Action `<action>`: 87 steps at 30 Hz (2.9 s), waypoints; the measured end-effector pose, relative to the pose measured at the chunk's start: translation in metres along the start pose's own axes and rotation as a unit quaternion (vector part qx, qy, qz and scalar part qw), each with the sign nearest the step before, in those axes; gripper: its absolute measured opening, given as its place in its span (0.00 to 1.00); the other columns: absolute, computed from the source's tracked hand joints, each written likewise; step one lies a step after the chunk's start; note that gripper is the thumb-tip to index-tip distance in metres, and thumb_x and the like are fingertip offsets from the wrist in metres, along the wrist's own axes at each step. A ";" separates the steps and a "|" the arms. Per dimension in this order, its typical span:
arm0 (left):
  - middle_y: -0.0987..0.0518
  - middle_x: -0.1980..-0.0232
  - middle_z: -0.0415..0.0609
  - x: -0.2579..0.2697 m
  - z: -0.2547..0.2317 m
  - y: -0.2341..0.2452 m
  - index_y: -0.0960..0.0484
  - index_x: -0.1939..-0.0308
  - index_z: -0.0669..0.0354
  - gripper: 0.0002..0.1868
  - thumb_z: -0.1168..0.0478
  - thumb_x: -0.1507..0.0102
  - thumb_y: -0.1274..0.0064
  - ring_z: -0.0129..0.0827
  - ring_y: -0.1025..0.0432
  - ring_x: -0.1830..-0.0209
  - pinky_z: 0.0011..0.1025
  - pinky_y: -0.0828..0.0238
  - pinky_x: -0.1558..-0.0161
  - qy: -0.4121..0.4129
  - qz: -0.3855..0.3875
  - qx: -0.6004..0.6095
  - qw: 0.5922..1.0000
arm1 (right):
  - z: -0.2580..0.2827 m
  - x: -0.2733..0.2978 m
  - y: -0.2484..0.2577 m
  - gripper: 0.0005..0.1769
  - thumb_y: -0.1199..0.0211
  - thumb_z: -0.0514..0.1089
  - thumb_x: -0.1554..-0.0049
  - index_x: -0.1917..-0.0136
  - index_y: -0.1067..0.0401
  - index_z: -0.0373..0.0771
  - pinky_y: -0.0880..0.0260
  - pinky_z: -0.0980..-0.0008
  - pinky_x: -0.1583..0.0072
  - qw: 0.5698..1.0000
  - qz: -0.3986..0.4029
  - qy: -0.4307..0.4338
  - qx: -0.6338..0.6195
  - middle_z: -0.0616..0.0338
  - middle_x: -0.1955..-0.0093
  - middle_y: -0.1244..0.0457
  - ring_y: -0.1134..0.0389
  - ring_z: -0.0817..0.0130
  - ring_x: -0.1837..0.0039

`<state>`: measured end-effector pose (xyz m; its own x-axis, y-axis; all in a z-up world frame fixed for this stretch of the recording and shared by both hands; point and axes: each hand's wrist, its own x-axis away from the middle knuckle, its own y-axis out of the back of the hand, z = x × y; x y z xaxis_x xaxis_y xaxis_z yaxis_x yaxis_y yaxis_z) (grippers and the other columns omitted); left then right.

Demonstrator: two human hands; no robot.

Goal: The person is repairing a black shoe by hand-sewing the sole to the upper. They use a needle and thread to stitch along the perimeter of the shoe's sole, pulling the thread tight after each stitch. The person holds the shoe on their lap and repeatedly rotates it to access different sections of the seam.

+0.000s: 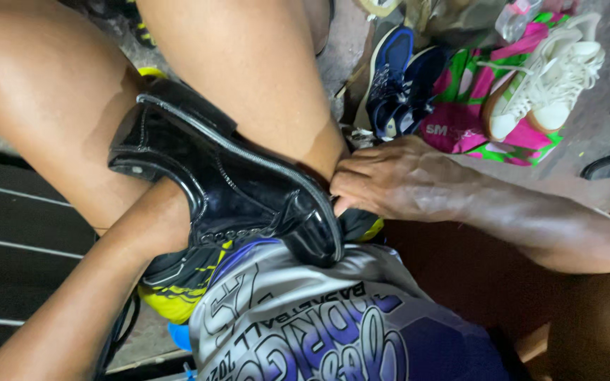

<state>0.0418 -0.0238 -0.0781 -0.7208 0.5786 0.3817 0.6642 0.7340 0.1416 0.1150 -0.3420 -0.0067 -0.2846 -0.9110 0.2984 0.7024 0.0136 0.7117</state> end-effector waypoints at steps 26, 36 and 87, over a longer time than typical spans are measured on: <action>0.22 0.59 0.49 0.049 -0.135 -0.015 0.23 0.50 0.57 0.23 0.51 0.42 0.31 0.27 0.27 0.66 0.26 0.30 0.68 0.104 -0.393 -0.094 0.909 | -0.016 0.040 0.006 0.31 0.31 0.60 0.44 0.74 0.42 0.39 0.44 0.56 0.67 0.976 -0.161 -0.150 0.003 0.54 0.75 0.46 0.42 0.55 0.72; 0.20 0.56 0.50 -0.042 -0.141 -0.057 0.20 0.53 0.58 0.10 0.59 0.34 0.41 0.46 0.23 0.55 0.39 0.24 0.61 -0.084 -0.212 -0.225 0.947 | -0.008 0.040 0.003 0.31 0.30 0.60 0.46 0.74 0.40 0.39 0.41 0.53 0.66 0.972 -0.172 -0.160 0.011 0.54 0.75 0.44 0.39 0.53 0.71; 0.23 0.40 0.57 -0.033 -0.132 -0.042 0.54 0.19 0.51 0.65 0.46 0.50 0.27 0.39 0.22 0.72 0.35 0.20 0.64 -0.033 -0.139 0.030 0.989 | 0.013 0.070 -0.023 0.21 0.45 0.33 0.38 0.32 0.35 0.40 0.31 0.69 0.51 0.880 -0.104 -0.287 -0.363 0.57 0.55 0.37 0.34 0.68 0.54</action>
<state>0.0642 -0.1208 0.0237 -0.8864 0.3724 0.2750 0.4273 0.8866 0.1768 0.0702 -0.4013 0.0058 -0.5933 -0.5008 0.6302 0.7682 -0.5863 0.2572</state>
